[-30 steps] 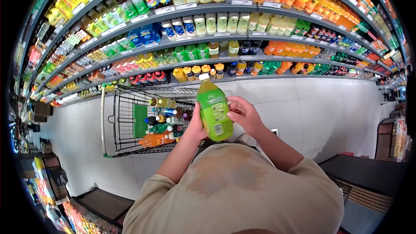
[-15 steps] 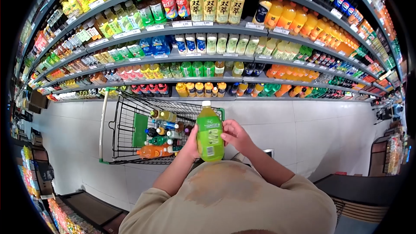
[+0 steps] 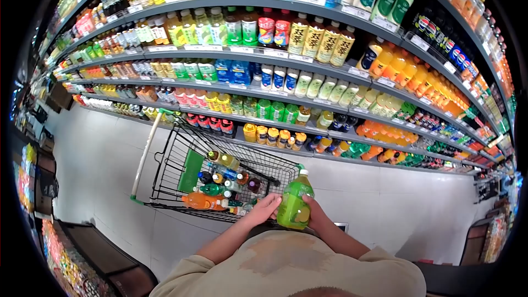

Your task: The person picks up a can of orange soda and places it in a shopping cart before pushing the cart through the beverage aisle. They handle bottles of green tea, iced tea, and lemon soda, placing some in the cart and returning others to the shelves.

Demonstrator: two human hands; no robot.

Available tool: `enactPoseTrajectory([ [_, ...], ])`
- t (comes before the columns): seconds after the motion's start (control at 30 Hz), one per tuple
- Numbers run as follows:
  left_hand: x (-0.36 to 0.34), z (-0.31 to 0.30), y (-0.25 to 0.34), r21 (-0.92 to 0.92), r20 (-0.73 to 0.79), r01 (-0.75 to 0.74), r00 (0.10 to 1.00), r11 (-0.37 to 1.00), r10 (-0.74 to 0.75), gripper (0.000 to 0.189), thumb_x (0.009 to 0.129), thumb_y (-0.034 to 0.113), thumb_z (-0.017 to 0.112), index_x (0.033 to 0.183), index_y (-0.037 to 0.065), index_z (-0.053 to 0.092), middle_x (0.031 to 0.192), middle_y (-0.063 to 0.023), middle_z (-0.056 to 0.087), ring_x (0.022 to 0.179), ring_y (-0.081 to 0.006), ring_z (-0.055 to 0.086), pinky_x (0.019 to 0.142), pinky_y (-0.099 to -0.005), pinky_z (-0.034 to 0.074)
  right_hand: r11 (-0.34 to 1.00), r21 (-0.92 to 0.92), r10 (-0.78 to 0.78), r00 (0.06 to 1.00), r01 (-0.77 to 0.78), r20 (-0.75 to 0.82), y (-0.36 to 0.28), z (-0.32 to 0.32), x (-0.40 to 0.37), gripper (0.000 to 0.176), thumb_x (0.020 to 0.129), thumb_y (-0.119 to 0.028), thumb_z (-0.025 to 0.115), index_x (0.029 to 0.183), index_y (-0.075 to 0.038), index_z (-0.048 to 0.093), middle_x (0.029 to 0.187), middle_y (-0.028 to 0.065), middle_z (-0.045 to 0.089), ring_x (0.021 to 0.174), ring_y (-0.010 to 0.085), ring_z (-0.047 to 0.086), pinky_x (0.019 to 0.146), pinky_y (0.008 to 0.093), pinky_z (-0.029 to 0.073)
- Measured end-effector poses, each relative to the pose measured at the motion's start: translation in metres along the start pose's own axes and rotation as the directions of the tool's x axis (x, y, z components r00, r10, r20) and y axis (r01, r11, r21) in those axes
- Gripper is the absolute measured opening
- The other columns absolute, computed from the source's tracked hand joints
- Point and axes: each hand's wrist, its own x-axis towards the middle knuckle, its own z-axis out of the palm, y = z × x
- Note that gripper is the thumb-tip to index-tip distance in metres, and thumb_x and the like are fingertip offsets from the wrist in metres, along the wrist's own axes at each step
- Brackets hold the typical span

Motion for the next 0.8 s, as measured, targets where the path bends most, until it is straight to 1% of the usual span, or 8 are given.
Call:
enactPoseTrajectory([
  [0.1, -0.012, -0.013, -0.029, 0.031, -0.096, 0.053, 0.994, 0.998, -0.049, 0.041, 0.106, 0.047, 0.041, 0.115, 0.01, 0.058, 0.096, 0.0015, 0.063, 0.076, -0.0093, 0.062, 0.067, -0.0246, 0.051, 0.994, 0.033, 0.105, 0.994, -0.106, 0.017, 0.0, 0.006, -0.004, 0.061, 0.094, -0.041, 0.06, 0.14, -0.003, 0.046, 0.133, 0.0169, 0.059, 0.12, 0.0337, 0.06, 0.104, 0.05, 0.049],
  [0.17, -0.031, -0.022, -0.048, -0.235, -0.233, 0.321, 0.898, 0.918, -0.373, 0.048, 0.103, 0.055, 0.043, 0.113, 0.011, 0.06, 0.103, -0.0017, 0.066, 0.078, -0.0132, 0.065, 0.069, -0.0279, 0.053, 0.994, 0.012, 0.108, 0.993, -0.109, 0.052, 0.006, -0.001, -0.004, 0.059, 0.096, -0.04, 0.057, 0.141, -0.003, 0.046, 0.133, 0.0172, 0.059, 0.12, 0.035, 0.06, 0.104, 0.052, 0.048],
  [0.2, -0.047, -0.024, -0.059, -0.243, -0.297, 0.298, 0.883, 0.923, -0.363, 0.053, 0.1, 0.059, 0.045, 0.113, 0.011, 0.06, 0.106, -0.0049, 0.067, 0.081, -0.0175, 0.069, 0.068, -0.0317, 0.055, 0.99, 0.054, 0.13, 0.991, -0.132, 0.036, 0.006, -0.001, -0.006, 0.058, 0.096, -0.039, 0.056, 0.141, -0.004, 0.046, 0.133, 0.0171, 0.059, 0.119, 0.0352, 0.06, 0.103, 0.0524, 0.048],
  [0.33, -0.117, -0.058, -0.191, -0.203, -0.689, 0.369, 0.604, 0.907, -0.4, 0.049, 0.098, 0.048, 0.054, 0.123, 0.007, 0.056, 0.104, -0.0106, 0.069, 0.082, -0.0232, 0.07, 0.067, -0.0368, 0.056, 0.996, 0.021, 0.091, 0.996, -0.09, -0.012, 0.0, 0.0, -0.004, 0.058, 0.096, -0.04, 0.054, 0.14, -0.004, 0.047, 0.133, 0.0166, 0.06, 0.119, 0.0359, 0.06, 0.104, 0.0533, 0.047],
  [0.47, -0.247, -0.044, -0.29, -0.096, -0.771, 0.634, 0.44, 0.767, -0.46, 0.041, 0.095, 0.038, 0.06, 0.118, 0.004, 0.058, 0.097, -0.0168, 0.07, 0.073, -0.0294, 0.072, 0.06, -0.039, 0.058, 0.978, 0.046, 0.203, 0.977, -0.206, 0.057, -0.004, 0.0, 0.014, 0.062, 0.092, -0.045, 0.052, 0.14, -0.005, 0.049, 0.135, 0.0174, 0.058, 0.122, 0.0376, 0.058, 0.104, 0.056, 0.045],
  [0.53, -0.316, -0.053, -0.353, 0.447, -0.576, 0.75, 0.658, 0.487, -0.485, 0.047, 0.093, 0.04, 0.059, 0.123, 0.003, 0.059, 0.104, -0.0234, 0.07, 0.09, -0.0382, 0.071, 0.077, -0.0471, 0.058, 0.971, 0.042, 0.228, 0.966, -0.235, 0.117, -0.005, 0.012, 0.02, 0.064, 0.092, -0.046, 0.051, 0.141, -0.005, 0.048, 0.136, 0.0177, 0.057, 0.123, 0.038, 0.058, 0.105, 0.0569, 0.045],
  [0.6, -0.368, -0.029, -0.379, 0.686, -0.502, 0.661, 0.733, 0.304, -0.459, 0.049, 0.091, 0.039, 0.058, 0.126, 0.005, 0.06, 0.108, -0.025, 0.069, 0.105, -0.0423, 0.066, 0.091, -0.0508, 0.053, 0.966, 0.027, 0.249, 0.953, -0.257, 0.173, -0.001, 0.023, 0.028, 0.065, 0.092, -0.047, 0.049, 0.142, -0.005, 0.047, 0.137, 0.0181, 0.057, 0.123, 0.0385, 0.057, 0.105, 0.0578, 0.044],
  [0.8, -0.406, -0.043, -0.439, 0.513, -0.666, 0.715, 0.68, 0.474, -0.306, 0.04, 0.091, 0.031, 0.058, 0.122, 0.007, 0.063, 0.108, -0.0222, 0.07, 0.107, -0.0418, 0.066, 0.091, -0.0504, 0.053, 0.939, -0.004, 0.324, 0.881, -0.344, 0.346, 0.045, 0.074, 0.064, 0.068, 0.093, -0.048, 0.047, 0.146, -0.006, 0.043, 0.14, 0.0185, 0.055, 0.127, 0.0388, 0.054, 0.109, 0.0574, 0.041],
])
